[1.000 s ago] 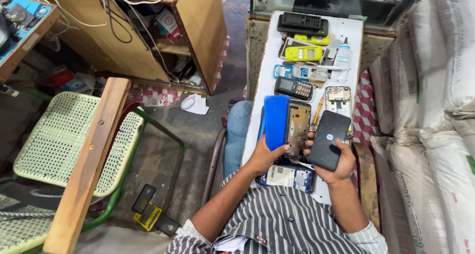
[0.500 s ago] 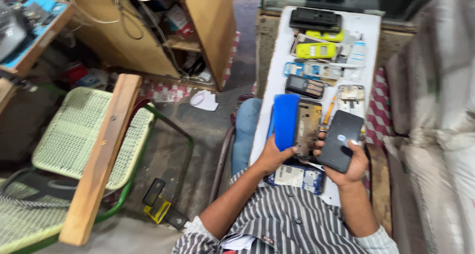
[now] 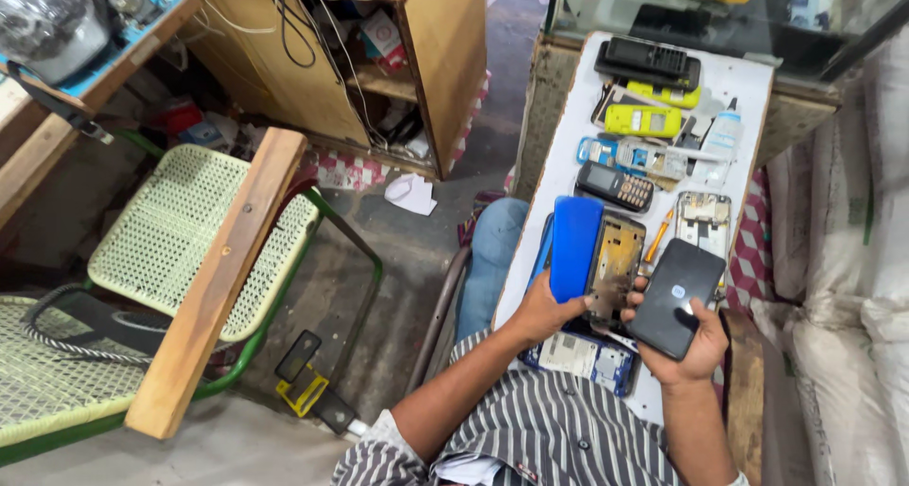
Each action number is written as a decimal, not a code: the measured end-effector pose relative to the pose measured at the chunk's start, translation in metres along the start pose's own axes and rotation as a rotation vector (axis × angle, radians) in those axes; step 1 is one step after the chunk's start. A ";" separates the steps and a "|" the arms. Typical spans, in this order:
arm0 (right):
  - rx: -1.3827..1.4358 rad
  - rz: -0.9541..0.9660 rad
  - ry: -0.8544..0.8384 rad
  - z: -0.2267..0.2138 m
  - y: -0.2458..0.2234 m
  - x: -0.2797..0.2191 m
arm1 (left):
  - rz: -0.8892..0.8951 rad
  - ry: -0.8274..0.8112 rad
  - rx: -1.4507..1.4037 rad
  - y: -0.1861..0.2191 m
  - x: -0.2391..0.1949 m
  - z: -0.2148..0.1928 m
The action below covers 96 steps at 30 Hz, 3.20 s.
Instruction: The person handles a blue smartphone back cover and a black smartphone, repeatedly aligning and comparing the two parts. The person also picks up and sets down a small screwdriver while working at a cluttered electronics repair bench.
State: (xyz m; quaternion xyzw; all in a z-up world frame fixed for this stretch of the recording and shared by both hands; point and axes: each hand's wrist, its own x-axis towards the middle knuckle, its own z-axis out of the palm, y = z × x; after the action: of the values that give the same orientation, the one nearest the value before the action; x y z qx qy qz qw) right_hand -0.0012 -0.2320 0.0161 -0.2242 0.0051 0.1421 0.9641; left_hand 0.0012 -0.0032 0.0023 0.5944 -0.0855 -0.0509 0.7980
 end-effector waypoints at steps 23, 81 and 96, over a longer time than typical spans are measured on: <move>-0.027 -0.011 0.024 -0.004 0.000 -0.002 | -0.055 -0.031 -0.065 -0.013 0.000 -0.004; 0.011 -0.018 0.039 -0.007 0.000 -0.001 | -0.130 -0.037 -0.062 0.003 -0.001 0.002; 0.030 -0.012 0.018 -0.008 0.000 -0.001 | -0.126 -0.052 -0.103 0.006 -0.003 0.003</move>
State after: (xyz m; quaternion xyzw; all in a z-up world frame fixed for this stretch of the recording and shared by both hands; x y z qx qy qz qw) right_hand -0.0017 -0.2356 0.0088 -0.2111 0.0146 0.1339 0.9681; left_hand -0.0020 -0.0036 0.0089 0.5550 -0.0657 -0.1208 0.8204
